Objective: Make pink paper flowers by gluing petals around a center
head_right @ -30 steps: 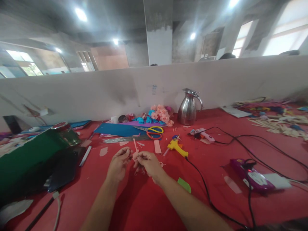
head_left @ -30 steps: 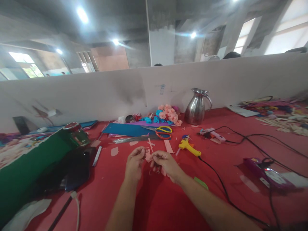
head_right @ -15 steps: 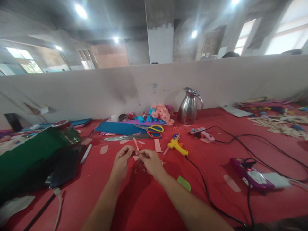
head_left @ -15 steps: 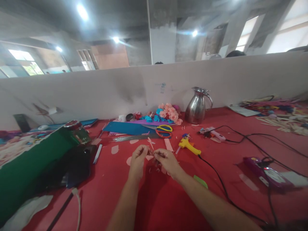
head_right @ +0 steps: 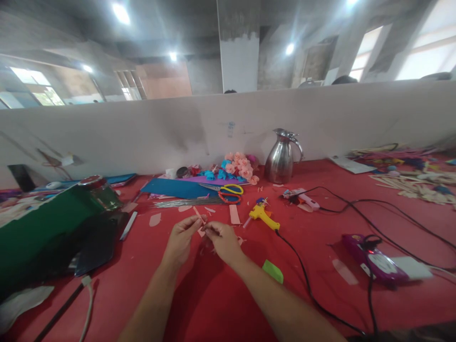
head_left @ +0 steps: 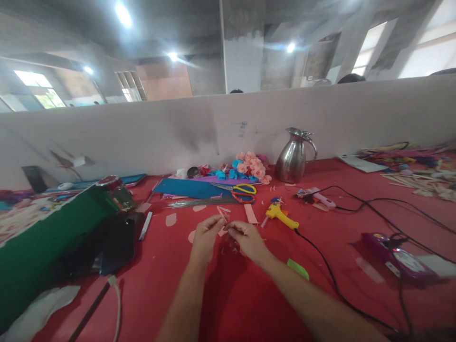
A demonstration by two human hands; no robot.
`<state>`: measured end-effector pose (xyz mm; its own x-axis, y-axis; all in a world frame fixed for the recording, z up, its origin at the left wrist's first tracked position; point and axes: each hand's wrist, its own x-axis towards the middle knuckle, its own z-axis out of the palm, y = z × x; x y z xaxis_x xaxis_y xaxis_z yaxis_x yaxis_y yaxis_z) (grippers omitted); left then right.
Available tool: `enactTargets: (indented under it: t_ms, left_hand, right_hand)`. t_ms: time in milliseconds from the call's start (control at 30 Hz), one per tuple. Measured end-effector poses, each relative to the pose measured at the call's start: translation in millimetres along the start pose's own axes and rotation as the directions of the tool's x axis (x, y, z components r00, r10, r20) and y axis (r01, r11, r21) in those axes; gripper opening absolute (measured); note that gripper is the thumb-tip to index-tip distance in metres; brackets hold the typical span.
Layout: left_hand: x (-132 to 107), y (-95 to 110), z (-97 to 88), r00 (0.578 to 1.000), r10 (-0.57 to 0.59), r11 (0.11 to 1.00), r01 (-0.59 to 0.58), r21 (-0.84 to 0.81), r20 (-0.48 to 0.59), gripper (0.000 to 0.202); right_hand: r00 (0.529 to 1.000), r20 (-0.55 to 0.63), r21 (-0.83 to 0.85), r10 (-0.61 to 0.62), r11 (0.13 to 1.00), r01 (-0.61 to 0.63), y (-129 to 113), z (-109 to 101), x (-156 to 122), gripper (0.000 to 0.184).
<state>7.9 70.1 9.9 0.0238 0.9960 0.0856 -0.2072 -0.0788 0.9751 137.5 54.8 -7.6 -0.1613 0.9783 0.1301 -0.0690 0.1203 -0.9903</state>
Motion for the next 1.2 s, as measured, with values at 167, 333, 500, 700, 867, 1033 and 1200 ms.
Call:
enactTargets:
  t_ms: [167, 333, 500, 700, 867, 1033, 1200]
  left_hand:
    - [1, -1, 0.8, 0.999, 0.005, 1.000, -0.004, -0.014, 0.045, 0.016]
    - [1, -1, 2.1, 1.000, 0.011, 1.000, -0.011, -0.020, 0.029, 0.020]
    - [1, 0, 1.1, 1.000, -0.001, 0.998, 0.000, -0.069, -0.025, 0.025]
    - [-1, 1, 0.6, 1.000, -0.006, 1.000, 0.005, 0.031, 0.027, 0.021]
    - [-1, 4, 0.2, 1.000, 0.015, 0.994, -0.015, -0.110, 0.002, 0.017]
    - [4, 12, -4.0, 0.997, 0.021, 0.931, -0.045, -0.362, -0.070, 0.018]
    - [12, 14, -16.9, 0.980, 0.097, 0.861, -0.171, -0.479, -0.175, 0.017]
  right_hand:
    - [0.998, 0.046, 0.084, 0.051, 0.995, -0.055, -3, 1, -1, 0.020]
    - [0.987, 0.063, 0.156, 0.147, 0.976, -0.155, -8, 1, -2, 0.027]
    - [0.983, 0.066, 0.216, 0.174, 0.959, -0.184, -9, 1, -2, 0.034]
    - [0.988, 0.052, 0.181, 0.142, 0.972, -0.150, -7, 1, -2, 0.032]
    - [0.990, 0.082, 0.039, 0.112, 0.993, -0.115, -6, 0, -3, 0.025]
    - [0.996, 0.054, -0.412, -0.077, 0.907, 0.092, -6, -6, -3, 0.020]
    - [0.995, -0.027, -0.515, -0.093, 0.855, 0.066, -7, -13, -2, 0.019]
